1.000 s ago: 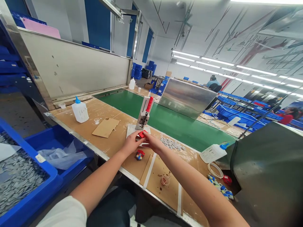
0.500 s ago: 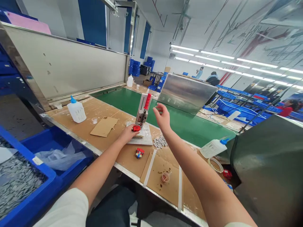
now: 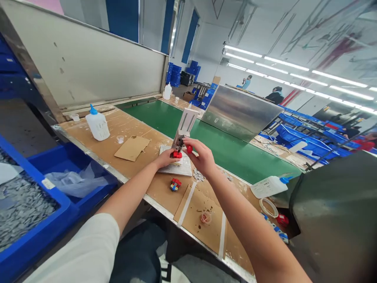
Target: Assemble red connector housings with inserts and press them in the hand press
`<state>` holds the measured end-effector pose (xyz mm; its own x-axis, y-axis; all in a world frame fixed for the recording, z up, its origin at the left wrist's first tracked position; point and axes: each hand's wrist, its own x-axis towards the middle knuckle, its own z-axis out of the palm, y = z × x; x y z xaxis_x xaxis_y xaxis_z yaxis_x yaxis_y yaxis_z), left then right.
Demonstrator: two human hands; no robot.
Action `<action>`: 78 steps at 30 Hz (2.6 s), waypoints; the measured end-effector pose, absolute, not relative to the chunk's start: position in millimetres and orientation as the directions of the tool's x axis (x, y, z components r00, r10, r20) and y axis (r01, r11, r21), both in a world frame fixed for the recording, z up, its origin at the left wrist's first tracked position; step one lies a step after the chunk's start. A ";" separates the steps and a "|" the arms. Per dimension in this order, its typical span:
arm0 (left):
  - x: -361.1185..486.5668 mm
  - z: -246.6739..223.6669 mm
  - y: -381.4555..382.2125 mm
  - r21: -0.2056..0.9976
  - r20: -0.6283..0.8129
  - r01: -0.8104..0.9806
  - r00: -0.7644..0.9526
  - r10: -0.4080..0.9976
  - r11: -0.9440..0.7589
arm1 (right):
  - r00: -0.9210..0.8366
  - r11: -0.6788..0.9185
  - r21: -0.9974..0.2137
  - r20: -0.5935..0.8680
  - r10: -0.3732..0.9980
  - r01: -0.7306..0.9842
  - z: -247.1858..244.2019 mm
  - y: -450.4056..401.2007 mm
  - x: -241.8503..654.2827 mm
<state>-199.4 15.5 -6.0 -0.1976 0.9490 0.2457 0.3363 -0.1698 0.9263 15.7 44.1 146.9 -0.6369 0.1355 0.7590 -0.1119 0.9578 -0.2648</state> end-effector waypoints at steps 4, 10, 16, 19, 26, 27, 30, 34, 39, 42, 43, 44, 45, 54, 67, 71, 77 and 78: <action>-194.6 -10.2 16.8 0.929 0.276 0.308 -0.200 0.940 -0.207 | -0.646 0.976 -0.151 0.763 0.015 -0.155 114.6 45.6 30.3; -190.2 -15.3 17.2 0.913 0.318 0.328 -0.204 0.926 -0.242 | -0.638 0.985 0.019 0.760 -0.125 -0.171 93.8 54.2 32.1; -189.9 -14.8 18.9 0.907 0.318 0.342 -0.177 0.932 -0.245 | -0.659 0.982 0.119 0.729 -0.187 -0.147 73.6 63.9 33.2; -191.3 -13.8 19.4 0.896 0.326 0.366 -0.153 0.933 -0.253 | -0.699 0.974 0.168 0.679 -0.225 -0.150 64.9 70.1 34.8; -194.8 -16.9 19.1 0.882 0.319 0.409 -0.153 0.935 -0.234 | -0.763 0.949 0.257 0.571 -0.303 -0.184 42.1 96.6 34.4; -195.0 -18.0 19.0 0.884 0.321 0.402 -0.151 0.935 -0.238 | -0.784 0.949 0.258 0.544 -0.298 -0.182 38.0 101.2 32.5; -194.8 -20.1 19.1 0.891 0.331 0.372 -0.136 0.934 -0.262 | -0.854 0.961 0.225 0.456 -0.252 -0.163 32.6 108.3 27.1; -194.6 -14.2 18.0 0.893 0.307 0.389 -0.155 0.939 -0.228 | -0.929 0.977 0.153 0.318 -0.190 -0.147 52.2 99.5 38.2; -196.7 10.2 -11.8 0.855 0.361 0.475 -0.260 0.895 -0.207 | -0.761 0.981 -0.090 0.621 0.189 0.170 83.8 86.0 106.1; -186.8 27.3 -53.2 0.741 0.551 0.647 -0.436 0.711 -0.178 | -0.464 0.861 -0.333 0.737 0.492 0.383 78.1 75.8 166.4; -179.3 31.4 -67.4 0.675 0.603 0.718 -0.405 0.688 -0.169 | -0.385 0.815 -0.388 0.737 0.555 0.431 72.0 70.3 187.3; -170.2 33.8 -80.1 0.600 0.622 0.778 -0.308 0.720 -0.186 | -0.315 0.768 -0.429 0.732 0.604 0.475 64.8 63.3 208.2; -160.2 34.4 -90.7 0.525 0.593 0.821 -0.162 0.788 -0.226 | -0.256 0.724 -0.457 0.724 0.640 0.516 57.1 54.9 228.6; -147.0 -1.0 -100.2 0.263 0.312 0.929 0.176 0.934 -0.262 | -0.288 0.512 -0.331 0.538 0.793 0.792 17.4 -18.0 339.6; -114.2 33.3 -98.1 0.328 0.475 0.916 0.051 0.879 -0.231 | -0.439 0.606 -0.489 0.422 0.794 0.628 28.3 31.0 274.8; -43.9 33.1 -45.1 0.894 0.189 0.404 0.050 0.981 -0.193 | -0.476 0.737 -0.637 0.588 0.654 0.225 34.9 51.0 215.7; 10.7 18.2 31.6 0.986 0.025 -0.165 0.116 0.993 -0.005 | -0.386 0.778 -0.557 0.675 0.628 0.292 25.9 42.6 205.8; 11.2 16.4 36.1 0.978 0.002 -0.208 0.101 0.995 0.020 | -0.437 0.766 -0.576 0.634 0.639 0.286 26.1 38.2 212.3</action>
<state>11.2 36.1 16.4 0.1014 0.9948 0.0015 -0.2085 0.0197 0.9778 212.3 38.2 26.1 -0.4366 0.6387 0.6336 0.2855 0.7662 -0.5756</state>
